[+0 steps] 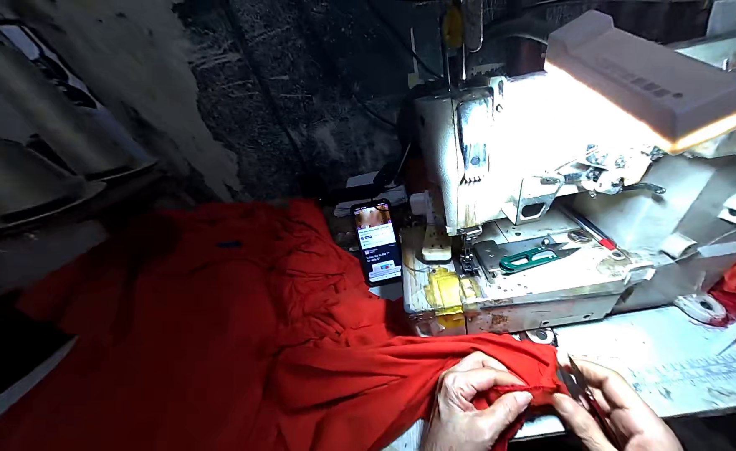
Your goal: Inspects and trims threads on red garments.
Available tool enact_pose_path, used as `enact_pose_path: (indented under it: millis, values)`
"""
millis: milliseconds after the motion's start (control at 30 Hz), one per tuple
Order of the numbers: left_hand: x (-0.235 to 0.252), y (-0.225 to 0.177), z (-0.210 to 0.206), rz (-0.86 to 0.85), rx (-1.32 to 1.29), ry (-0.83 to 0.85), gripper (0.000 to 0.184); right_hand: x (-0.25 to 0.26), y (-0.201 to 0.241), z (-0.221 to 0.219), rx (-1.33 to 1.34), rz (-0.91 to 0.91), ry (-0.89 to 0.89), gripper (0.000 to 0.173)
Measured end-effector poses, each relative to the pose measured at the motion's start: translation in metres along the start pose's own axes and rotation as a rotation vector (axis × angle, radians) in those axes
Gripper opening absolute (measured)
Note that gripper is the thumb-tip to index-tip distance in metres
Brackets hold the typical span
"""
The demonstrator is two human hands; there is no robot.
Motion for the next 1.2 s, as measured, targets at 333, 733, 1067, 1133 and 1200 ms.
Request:
enact_pose_path:
  millis: [333, 733, 1067, 1133, 1200]
  values:
    - [0.002, 0.010, -0.007, 0.121, -0.017, 0.025, 0.012, -0.029, 0.005, -0.014, 0.475, -0.150, 0.132, 0.013]
    - [-0.003, 0.014, -0.004, 0.234, -0.051, 0.023, 0.015, -0.028, -0.004, -0.027, 0.389, -0.158, 0.145, 0.009]
    - [-0.002, 0.013, -0.004, 0.236, -0.041, 0.027, 0.016, -0.016, -0.010, -0.029, 0.265, -0.157, 0.136, 0.015]
    - [-0.002, 0.013, -0.004, 0.236, -0.038, 0.023, 0.015, -0.015, -0.010, -0.029, 0.255, -0.144, 0.140, 0.016]
    - [-0.002, 0.013, -0.004, 0.235, -0.046, 0.026, 0.015, -0.015, -0.010, -0.029, 0.244, -0.144, 0.137, 0.016]
Point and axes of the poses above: each hand's wrist, its own x-axis towards the middle knuckle, its own z-axis out of the back of the hand, y = z × x, the point moved 8 cm from there along x, towards the middle knuckle, and after that the axes turned 6 degrees about y, right-handed, at the moved point
